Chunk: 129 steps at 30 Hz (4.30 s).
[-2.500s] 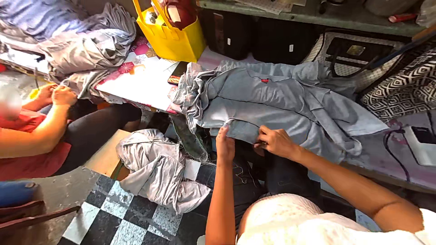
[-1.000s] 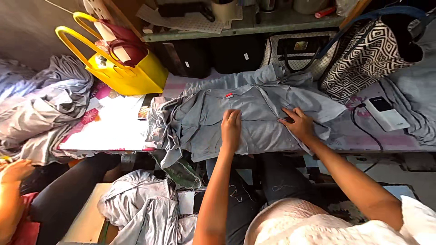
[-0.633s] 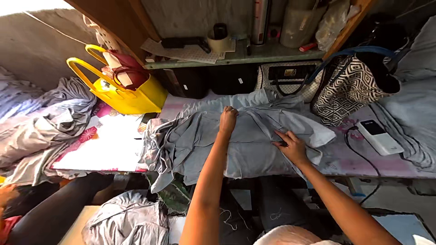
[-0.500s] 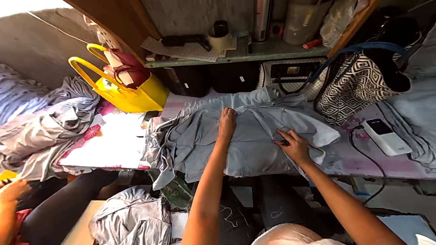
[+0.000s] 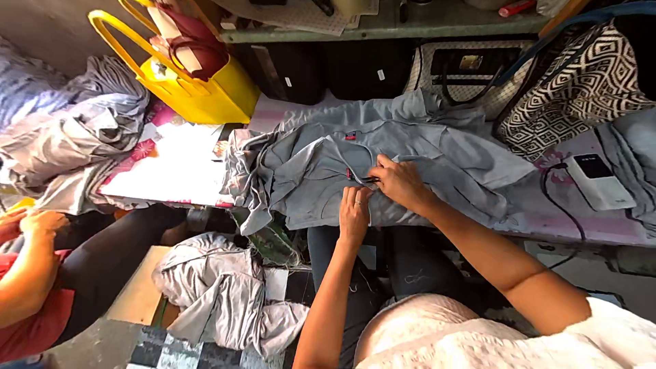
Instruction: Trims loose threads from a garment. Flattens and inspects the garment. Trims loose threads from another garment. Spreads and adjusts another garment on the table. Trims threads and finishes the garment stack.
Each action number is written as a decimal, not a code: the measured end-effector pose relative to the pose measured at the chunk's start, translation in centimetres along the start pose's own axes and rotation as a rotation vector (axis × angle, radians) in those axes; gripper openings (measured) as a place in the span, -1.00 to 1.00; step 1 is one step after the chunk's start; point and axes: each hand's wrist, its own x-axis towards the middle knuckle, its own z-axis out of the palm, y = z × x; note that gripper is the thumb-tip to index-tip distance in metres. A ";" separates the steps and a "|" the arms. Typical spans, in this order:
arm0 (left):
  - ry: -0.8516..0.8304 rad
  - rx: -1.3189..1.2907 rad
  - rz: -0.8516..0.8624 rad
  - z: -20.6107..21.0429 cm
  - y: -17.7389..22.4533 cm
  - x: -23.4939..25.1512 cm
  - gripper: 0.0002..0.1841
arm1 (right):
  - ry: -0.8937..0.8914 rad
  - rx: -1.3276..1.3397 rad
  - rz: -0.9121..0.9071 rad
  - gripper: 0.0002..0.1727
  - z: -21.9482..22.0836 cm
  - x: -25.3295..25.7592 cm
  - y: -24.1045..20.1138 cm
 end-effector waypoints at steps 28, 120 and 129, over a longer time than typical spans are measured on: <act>-0.044 -0.890 -1.188 -5.5 5.1 -6.5 -0.90 | -0.262 1.132 0.580 -0.94 4.2 -8.3 -1.3; -0.451 -0.136 -1.015 -16.4 -4.9 -5.6 -0.69 | -0.271 1.203 0.686 -0.95 2.6 -5.7 -2.4; -0.247 -0.859 -1.045 -6.1 4.0 -2.9 -0.91 | -0.284 1.299 0.675 -0.96 2.5 -6.8 -1.9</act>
